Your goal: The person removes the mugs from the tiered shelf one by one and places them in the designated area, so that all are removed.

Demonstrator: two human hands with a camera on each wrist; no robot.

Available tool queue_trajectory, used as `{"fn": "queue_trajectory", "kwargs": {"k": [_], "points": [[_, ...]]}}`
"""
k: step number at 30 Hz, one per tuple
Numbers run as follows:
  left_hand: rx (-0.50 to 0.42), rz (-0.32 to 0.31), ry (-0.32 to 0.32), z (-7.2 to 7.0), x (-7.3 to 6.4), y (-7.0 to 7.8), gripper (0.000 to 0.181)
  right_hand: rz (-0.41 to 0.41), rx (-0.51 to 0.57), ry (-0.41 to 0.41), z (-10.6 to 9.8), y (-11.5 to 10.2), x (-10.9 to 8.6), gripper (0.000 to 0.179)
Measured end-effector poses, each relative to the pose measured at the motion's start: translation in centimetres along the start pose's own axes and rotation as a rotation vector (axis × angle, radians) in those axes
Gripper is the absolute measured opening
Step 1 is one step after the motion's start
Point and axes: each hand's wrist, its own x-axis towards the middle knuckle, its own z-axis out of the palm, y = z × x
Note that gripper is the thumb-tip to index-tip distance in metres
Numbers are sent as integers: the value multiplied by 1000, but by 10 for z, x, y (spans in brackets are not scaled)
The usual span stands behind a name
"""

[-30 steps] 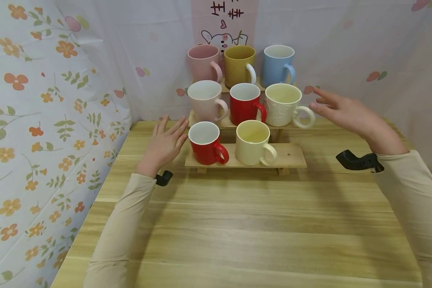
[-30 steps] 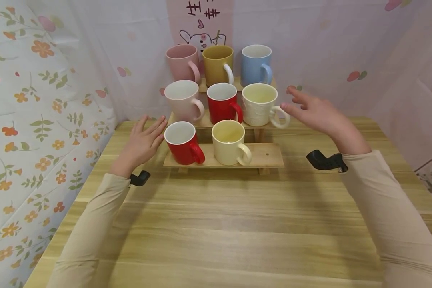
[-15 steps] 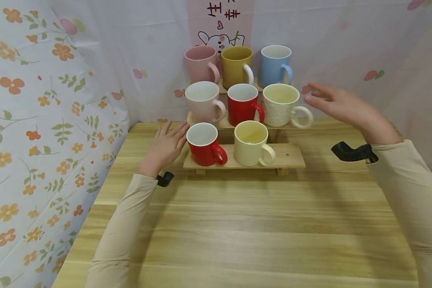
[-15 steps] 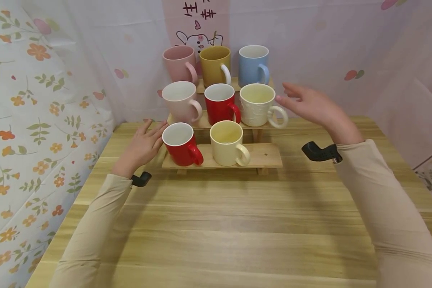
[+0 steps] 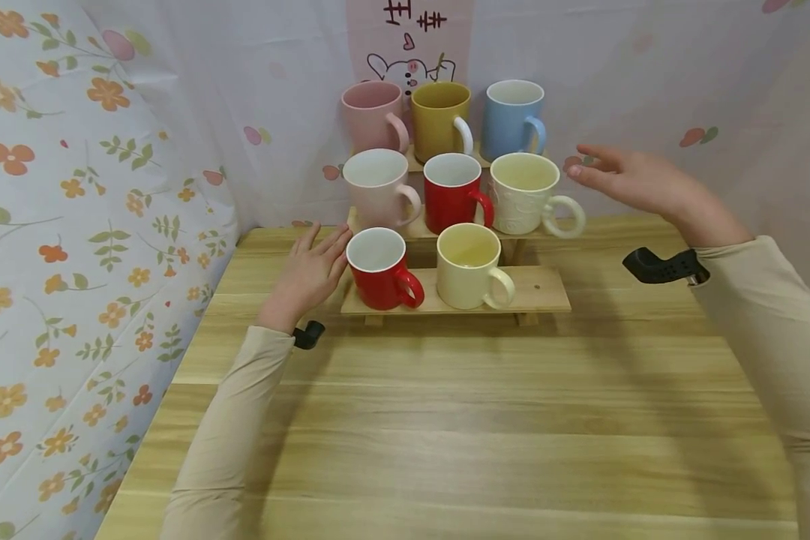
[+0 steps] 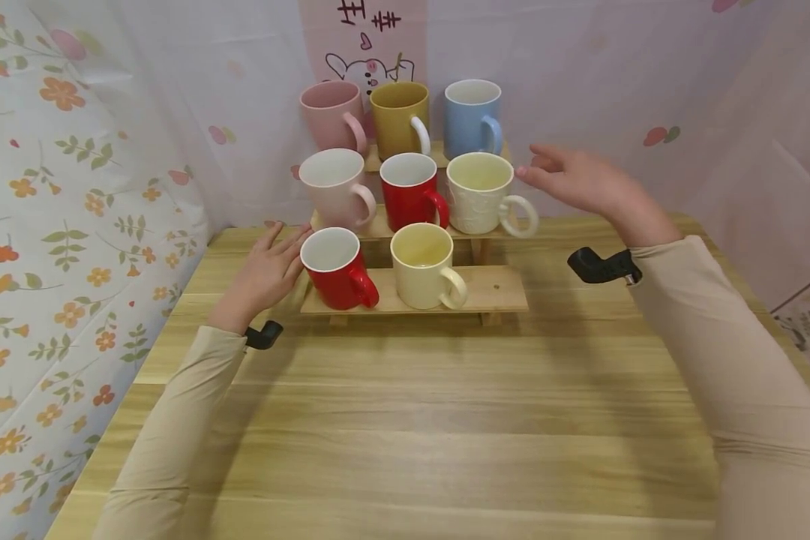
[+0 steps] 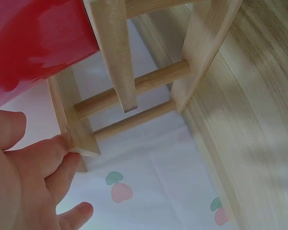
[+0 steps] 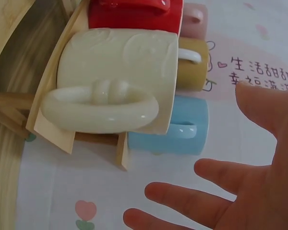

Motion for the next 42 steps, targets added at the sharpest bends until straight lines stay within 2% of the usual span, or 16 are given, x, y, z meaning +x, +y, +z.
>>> {"fn": "queue_trajectory", "kwargs": {"k": [9, 15, 20, 25, 33, 42], "points": [[39, 61, 73, 1, 0, -1, 49, 32, -33, 6, -11, -5, 5, 81], [-36, 64, 110, 0, 1, -1, 47, 50, -83, 16, -12, -6, 8, 84], [-117, 25, 84, -1, 0, -1, 47, 58, -95, 26, -9, -7, 11, 85], [-128, -1, 37, -2, -4, -1, 47, 62, -70, 42, -4, -9, 16, 85], [-111, -6, 19, -7, -2, 1, 47, 62, 43, 12, -6, -9, 21, 81], [-76, 26, 62, -9, 6, 2, 47, 36, 48, 45, -7, -7, 27, 72]]}}
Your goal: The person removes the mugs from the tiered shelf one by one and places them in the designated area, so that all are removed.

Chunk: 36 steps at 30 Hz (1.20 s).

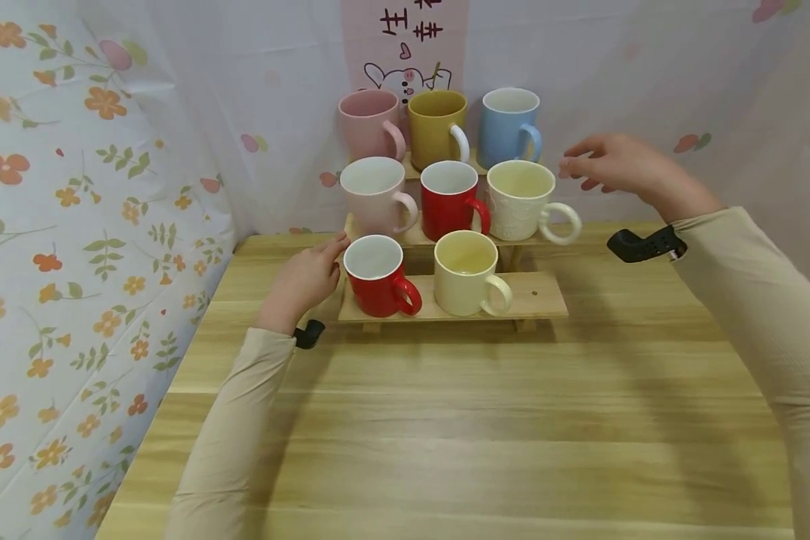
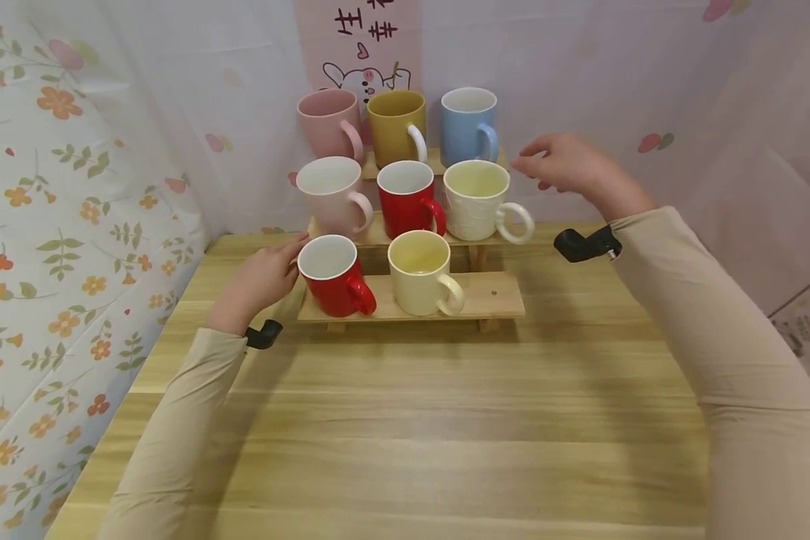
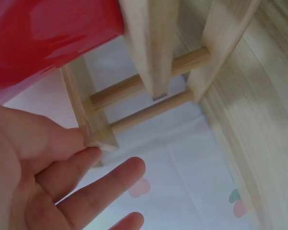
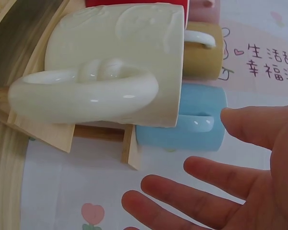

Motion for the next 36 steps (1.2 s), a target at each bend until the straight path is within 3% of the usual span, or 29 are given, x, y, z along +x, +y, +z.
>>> {"fn": "queue_trajectory", "kwargs": {"k": [9, 23, 36], "points": [[36, -4, 14, -2, -4, -2, 50, -20, 40, 34, 13, 0, 7, 70], [35, -15, 45, 1, -1, 4, 49, 16, -5, 49, -4, -10, 25, 65], [32, -23, 51, 3, 2, 8, 49, 63, 17, 67, -11, -25, 36, 62]]}}
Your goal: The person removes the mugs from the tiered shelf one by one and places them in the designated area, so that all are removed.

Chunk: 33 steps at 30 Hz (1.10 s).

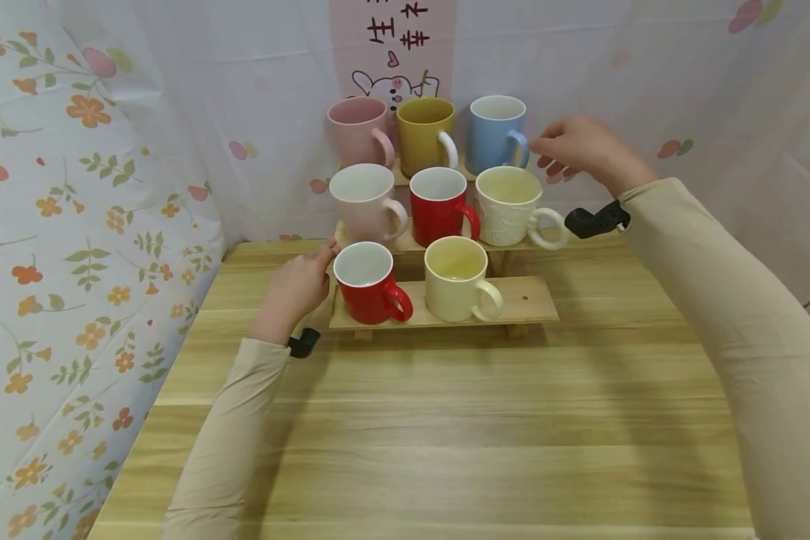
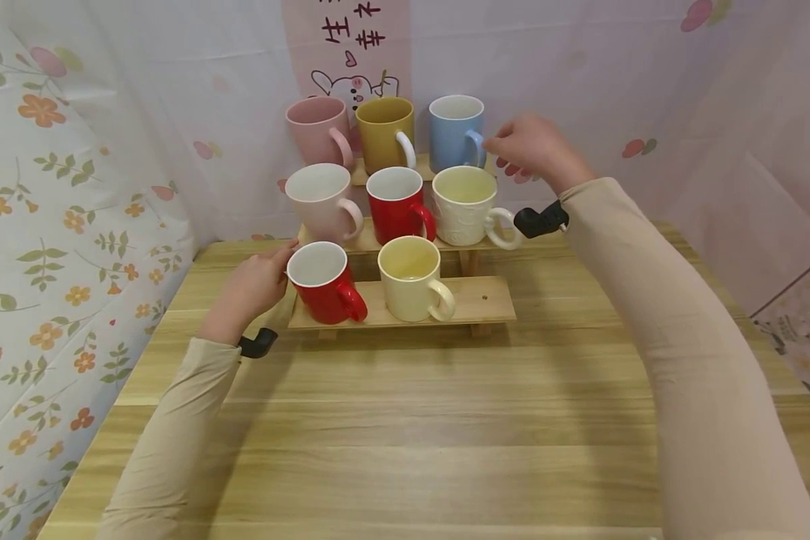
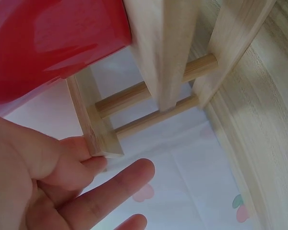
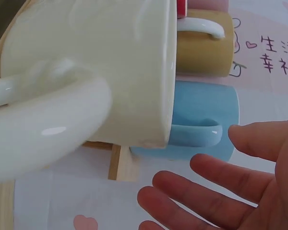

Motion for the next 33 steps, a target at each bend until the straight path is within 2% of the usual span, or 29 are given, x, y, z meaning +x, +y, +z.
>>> {"fn": "queue_trajectory", "kwargs": {"k": [6, 15, 23, 33], "points": [[-4, -10, -9, 0, -2, -1, 51, 35, 16, 9, 1, -8, 9, 59], [-1, -3, -5, 0, -1, 0, 49, 40, 43, 14, 4, -8, 16, 57], [-6, -11, -14, 0, -1, -1, 50, 64, 27, 2, 6, -11, 23, 59], [-15, -11, -13, -1, -1, -1, 49, 89, 17, 7, 9, -16, 31, 51]]}}
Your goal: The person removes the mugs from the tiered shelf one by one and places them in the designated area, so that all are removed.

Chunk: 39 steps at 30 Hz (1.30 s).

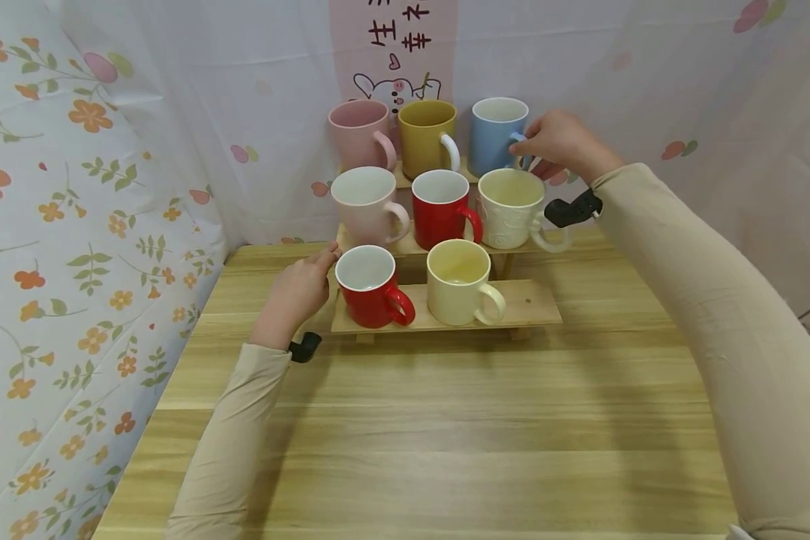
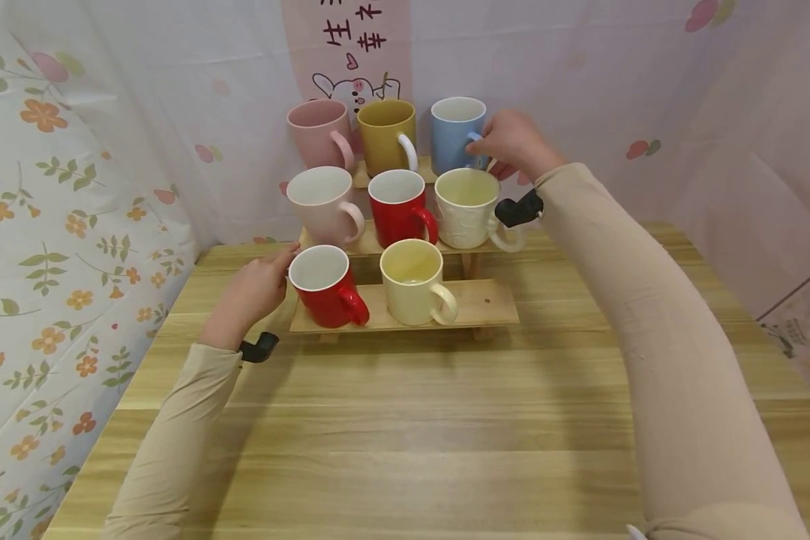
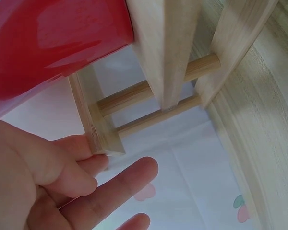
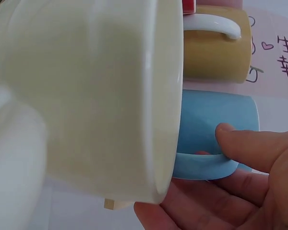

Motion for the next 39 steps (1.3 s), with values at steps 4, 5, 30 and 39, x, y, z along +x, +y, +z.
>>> {"fn": "queue_trajectory", "kwargs": {"k": [4, 5, 30, 39], "points": [[3, -4, 3, 0, 0, 0, 49, -4, 16, 15, -1, -2, 0, 46], [3, -5, 2, 0, 0, 0, 49, -7, 21, 17, -1, -2, 0, 45], [-12, 4, 8, 0, 1, 1, 47, 2, 113, 62, -5, 11, -8, 45], [-10, -4, 6, 0, -1, 4, 45, -32, 165, 105, -5, 21, -14, 42]]}}
